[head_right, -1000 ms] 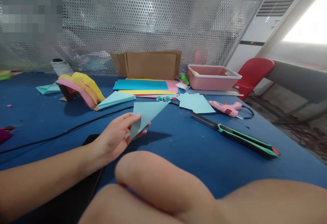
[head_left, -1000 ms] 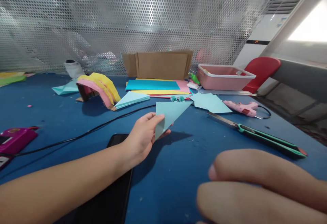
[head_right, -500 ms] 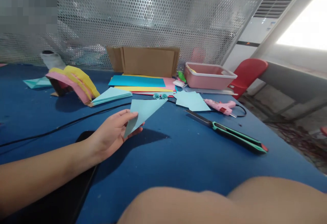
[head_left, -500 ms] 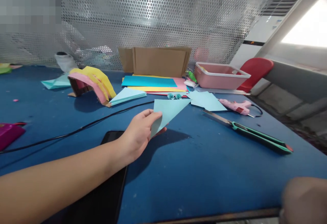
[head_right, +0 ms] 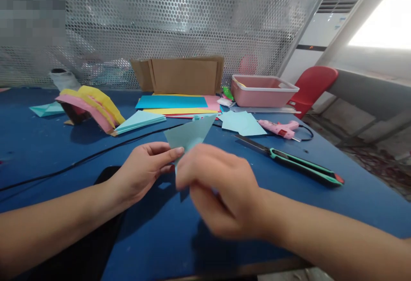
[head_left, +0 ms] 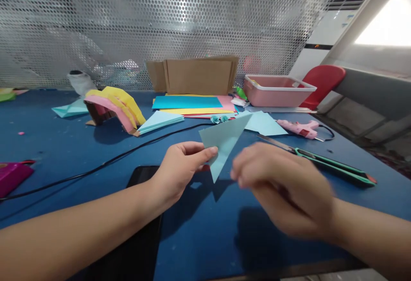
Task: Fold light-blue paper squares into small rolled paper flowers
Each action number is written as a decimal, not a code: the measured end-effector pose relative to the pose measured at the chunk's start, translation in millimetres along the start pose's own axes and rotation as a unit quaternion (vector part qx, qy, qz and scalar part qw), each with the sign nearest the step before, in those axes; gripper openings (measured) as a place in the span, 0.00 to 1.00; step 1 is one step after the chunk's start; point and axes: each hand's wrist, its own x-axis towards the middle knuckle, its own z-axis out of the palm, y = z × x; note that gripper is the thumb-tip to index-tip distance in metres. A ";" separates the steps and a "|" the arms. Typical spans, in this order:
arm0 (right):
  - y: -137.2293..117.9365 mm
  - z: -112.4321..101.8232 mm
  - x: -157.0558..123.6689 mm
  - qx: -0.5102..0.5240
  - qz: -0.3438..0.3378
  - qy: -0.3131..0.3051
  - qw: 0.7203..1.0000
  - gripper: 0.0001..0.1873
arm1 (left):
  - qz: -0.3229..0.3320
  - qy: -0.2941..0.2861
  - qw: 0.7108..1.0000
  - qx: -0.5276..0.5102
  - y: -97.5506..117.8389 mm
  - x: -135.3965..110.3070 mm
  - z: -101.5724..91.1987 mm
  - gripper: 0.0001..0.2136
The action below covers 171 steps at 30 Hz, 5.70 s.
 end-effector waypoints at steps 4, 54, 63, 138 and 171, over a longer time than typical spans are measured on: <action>-11.4 -49.7 124.8 0.083 0.020 -0.007 0.996 0.15 | 0.012 -0.029 0.998 0.058 -0.1 1.6 -0.3 0.17; -12.2 -81.7 136.5 -0.149 -0.135 0.039 0.979 0.11 | -0.015 -0.028 0.991 -0.128 9.0 -14.6 4.0 0.07; 4.2 -78.6 142.0 0.067 0.134 0.013 0.989 0.11 | 0.000 -0.020 0.998 -0.064 10.2 -15.1 0.1 0.12; -29.0 -67.0 141.4 0.311 0.392 -0.066 0.863 0.13 | 0.100 -0.059 0.992 0.050 5.2 -25.9 -0.8 0.14; -33.1 -70.3 138.8 0.294 0.398 -0.086 0.864 0.18 | 0.084 -0.129 0.988 -0.012 4.0 -26.1 -0.3 0.11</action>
